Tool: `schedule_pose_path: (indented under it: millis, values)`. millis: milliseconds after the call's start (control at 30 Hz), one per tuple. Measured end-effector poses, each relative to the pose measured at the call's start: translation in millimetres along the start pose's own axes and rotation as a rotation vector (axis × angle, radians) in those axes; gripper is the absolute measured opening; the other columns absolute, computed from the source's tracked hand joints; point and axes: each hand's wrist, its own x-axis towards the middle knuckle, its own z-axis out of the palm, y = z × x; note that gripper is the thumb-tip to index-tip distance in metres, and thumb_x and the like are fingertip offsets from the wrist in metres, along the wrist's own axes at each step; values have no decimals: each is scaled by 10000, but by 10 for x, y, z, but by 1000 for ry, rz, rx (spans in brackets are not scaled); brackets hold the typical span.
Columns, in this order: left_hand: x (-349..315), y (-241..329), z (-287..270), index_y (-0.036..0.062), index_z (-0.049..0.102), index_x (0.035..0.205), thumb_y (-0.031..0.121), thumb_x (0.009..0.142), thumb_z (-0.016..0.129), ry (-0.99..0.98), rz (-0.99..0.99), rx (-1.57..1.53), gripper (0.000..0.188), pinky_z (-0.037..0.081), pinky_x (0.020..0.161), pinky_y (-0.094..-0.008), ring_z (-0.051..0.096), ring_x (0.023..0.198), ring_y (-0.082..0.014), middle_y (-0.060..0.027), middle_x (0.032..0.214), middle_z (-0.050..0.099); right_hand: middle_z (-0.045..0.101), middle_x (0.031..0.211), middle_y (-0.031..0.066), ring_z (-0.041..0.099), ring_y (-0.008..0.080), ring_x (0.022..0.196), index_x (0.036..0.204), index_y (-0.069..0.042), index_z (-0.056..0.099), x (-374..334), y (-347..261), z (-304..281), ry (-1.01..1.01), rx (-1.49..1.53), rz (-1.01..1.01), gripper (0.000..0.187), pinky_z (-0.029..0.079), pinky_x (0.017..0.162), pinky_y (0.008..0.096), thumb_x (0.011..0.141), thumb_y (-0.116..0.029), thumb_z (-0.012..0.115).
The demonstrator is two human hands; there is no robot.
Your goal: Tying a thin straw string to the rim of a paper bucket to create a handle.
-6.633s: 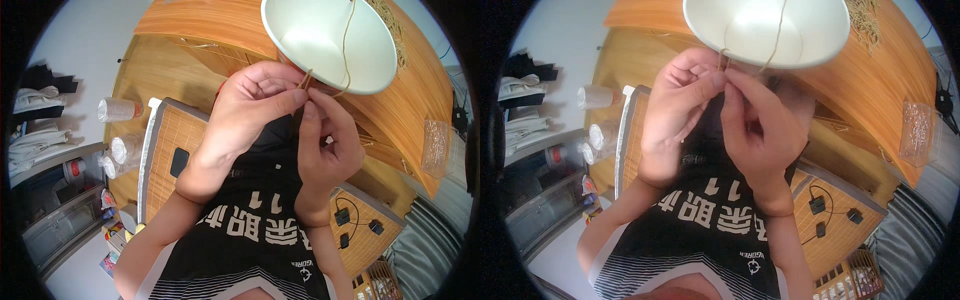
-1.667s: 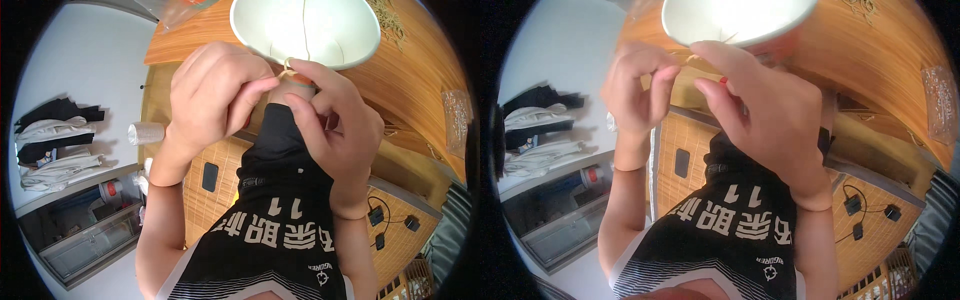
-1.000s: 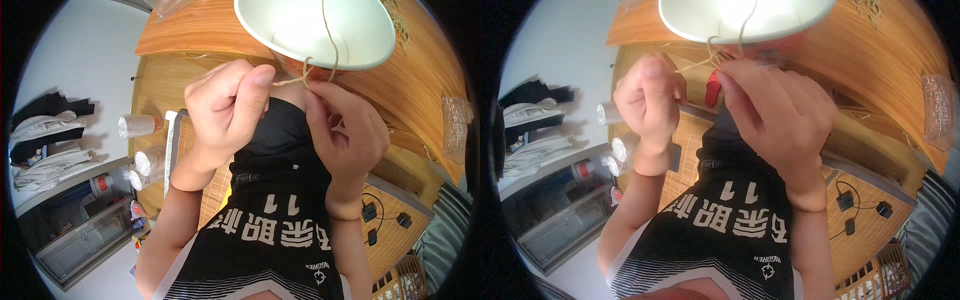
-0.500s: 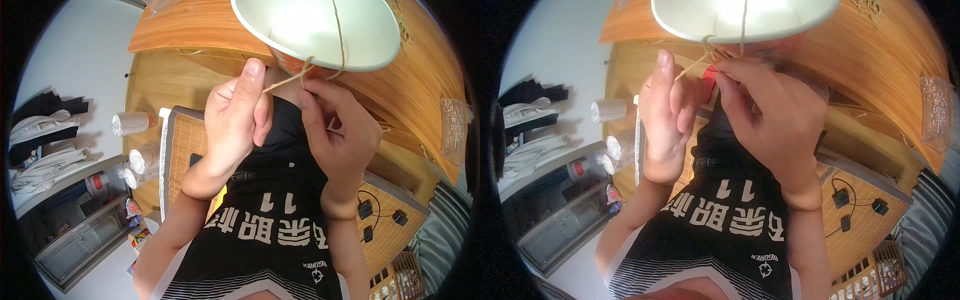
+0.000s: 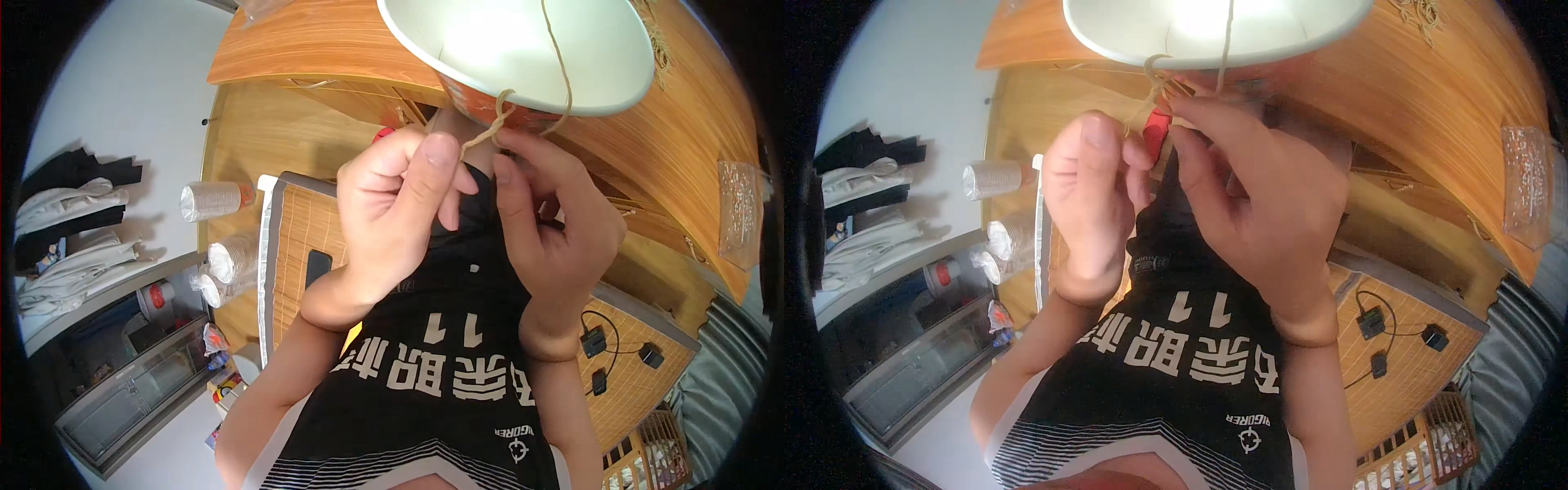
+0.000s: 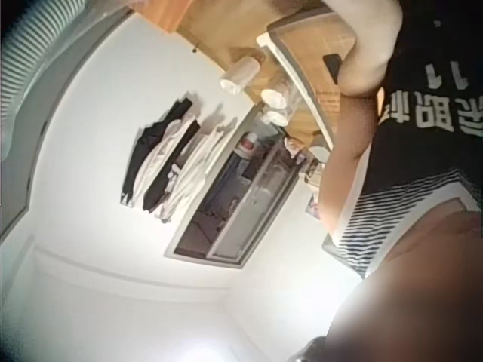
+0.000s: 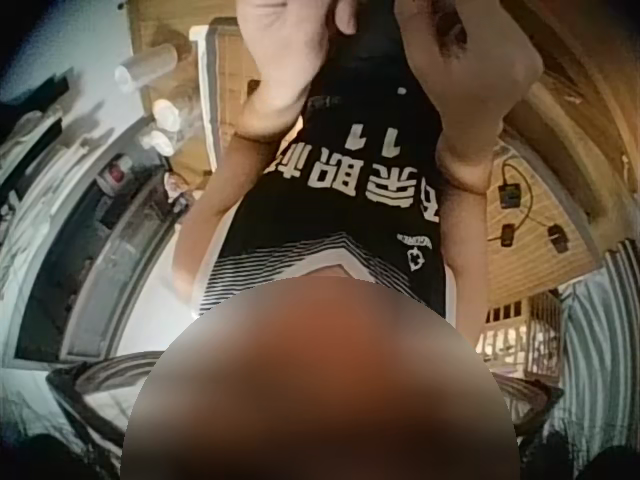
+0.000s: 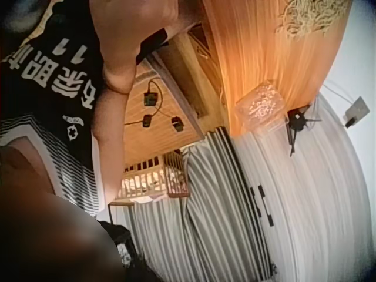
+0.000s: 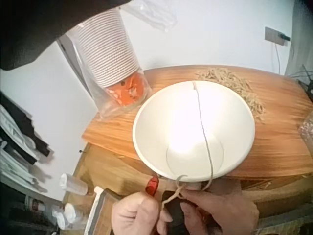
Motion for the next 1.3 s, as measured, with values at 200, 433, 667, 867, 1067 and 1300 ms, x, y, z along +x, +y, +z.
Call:
schedule_pose_path:
  millis: [200,433,667,867,1067,1300]
  values:
    - [4,-121,-61,-19,622,923,-18,884,638,75,287,227,43,347,520,-154,449,555,-8,17,680,584,638,673,5,490,37,526,954,-48,703,17,-31,-8,-9,-7,-31,126,353,474,180,829,-43,700]
    - [-5,-134,-73,-16,621,971,-68,835,671,127,362,206,154,327,553,-138,397,592,0,30,762,574,625,664,4,493,35,527,926,-47,705,-5,31,-6,3,-17,-55,100,354,474,177,827,-38,700]
    - [-19,-145,-65,-9,613,967,-75,822,676,126,410,217,171,335,567,-140,404,610,-5,-13,849,586,617,652,-4,499,33,536,917,-46,705,2,-5,-22,-8,-21,-22,93,350,473,178,825,-34,701]
    - [-62,-117,-40,-7,598,920,-42,856,644,153,336,243,86,356,580,-160,421,615,-21,-18,828,592,644,684,3,506,34,539,918,-41,704,0,14,-5,8,-12,-52,99,347,474,176,820,-33,708]
    - [-37,-56,40,-3,582,834,59,929,589,118,281,132,114,388,561,-173,486,615,-37,-32,732,608,663,708,8,519,34,550,932,-46,706,-4,-33,-49,-15,-55,-57,115,348,475,174,819,-26,706]
    - [-26,58,94,5,555,652,179,1006,478,48,175,188,402,388,500,-211,496,540,-60,-19,575,562,676,746,30,538,40,553,982,-15,683,-62,-74,-119,-31,-22,-77,161,354,473,167,822,1,688]
